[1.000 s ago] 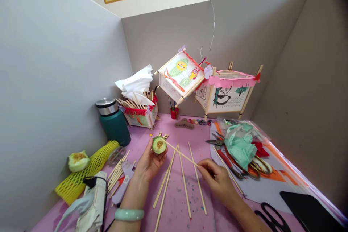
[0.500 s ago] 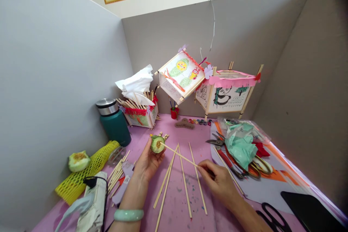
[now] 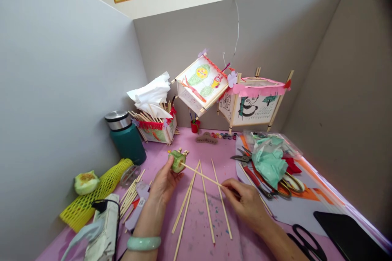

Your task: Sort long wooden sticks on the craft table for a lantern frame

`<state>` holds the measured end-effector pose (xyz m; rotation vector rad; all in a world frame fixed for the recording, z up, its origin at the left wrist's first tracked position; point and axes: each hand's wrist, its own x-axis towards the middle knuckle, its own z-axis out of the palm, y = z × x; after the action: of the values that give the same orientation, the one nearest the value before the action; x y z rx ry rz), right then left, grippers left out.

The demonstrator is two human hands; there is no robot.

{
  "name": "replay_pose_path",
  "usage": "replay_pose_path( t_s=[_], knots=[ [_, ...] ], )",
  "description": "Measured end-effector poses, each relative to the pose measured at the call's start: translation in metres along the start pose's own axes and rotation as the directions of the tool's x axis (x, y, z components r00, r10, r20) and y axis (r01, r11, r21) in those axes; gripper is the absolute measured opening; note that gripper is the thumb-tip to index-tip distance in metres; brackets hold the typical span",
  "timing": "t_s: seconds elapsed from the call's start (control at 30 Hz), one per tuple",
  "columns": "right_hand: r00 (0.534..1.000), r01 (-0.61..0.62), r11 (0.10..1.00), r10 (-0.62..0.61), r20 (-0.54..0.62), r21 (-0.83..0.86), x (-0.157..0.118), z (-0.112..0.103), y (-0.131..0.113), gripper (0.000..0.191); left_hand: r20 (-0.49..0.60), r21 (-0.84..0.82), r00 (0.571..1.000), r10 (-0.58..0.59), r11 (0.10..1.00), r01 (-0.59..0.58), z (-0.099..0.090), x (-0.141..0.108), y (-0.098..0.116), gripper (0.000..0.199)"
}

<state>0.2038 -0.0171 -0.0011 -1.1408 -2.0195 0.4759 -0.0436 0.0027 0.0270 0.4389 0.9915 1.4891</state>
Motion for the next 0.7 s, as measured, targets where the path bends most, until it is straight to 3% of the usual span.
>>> replay_pose_path(
  t_s=[0.23,0.43,0.57,0.7],
  knots=[
    [1.0,0.01,1.0,-0.011,0.002,0.023,-0.001,-0.001,-0.001,0.019,0.035,0.045,0.994,0.103,0.993,-0.105,0.0,-0.004,-0.002,0.039],
    [0.999,0.009,0.994,-0.013,0.035,0.113,0.0,0.002,0.002,0.024,0.051,0.104,0.991,0.122,0.986,-0.127,0.007,-0.01,-0.008,0.055],
    [0.998,-0.053,0.987,0.049,0.029,0.154,0.001,0.006,0.004,0.027,0.089,0.092,0.986,0.141,0.985,-0.149,0.011,-0.01,-0.013,0.066],
    [0.993,-0.11,0.979,0.102,0.054,0.173,0.001,0.006,0.002,0.026,0.073,0.065,0.988,0.135,0.988,-0.14,0.014,-0.011,-0.013,0.061]
  ],
)
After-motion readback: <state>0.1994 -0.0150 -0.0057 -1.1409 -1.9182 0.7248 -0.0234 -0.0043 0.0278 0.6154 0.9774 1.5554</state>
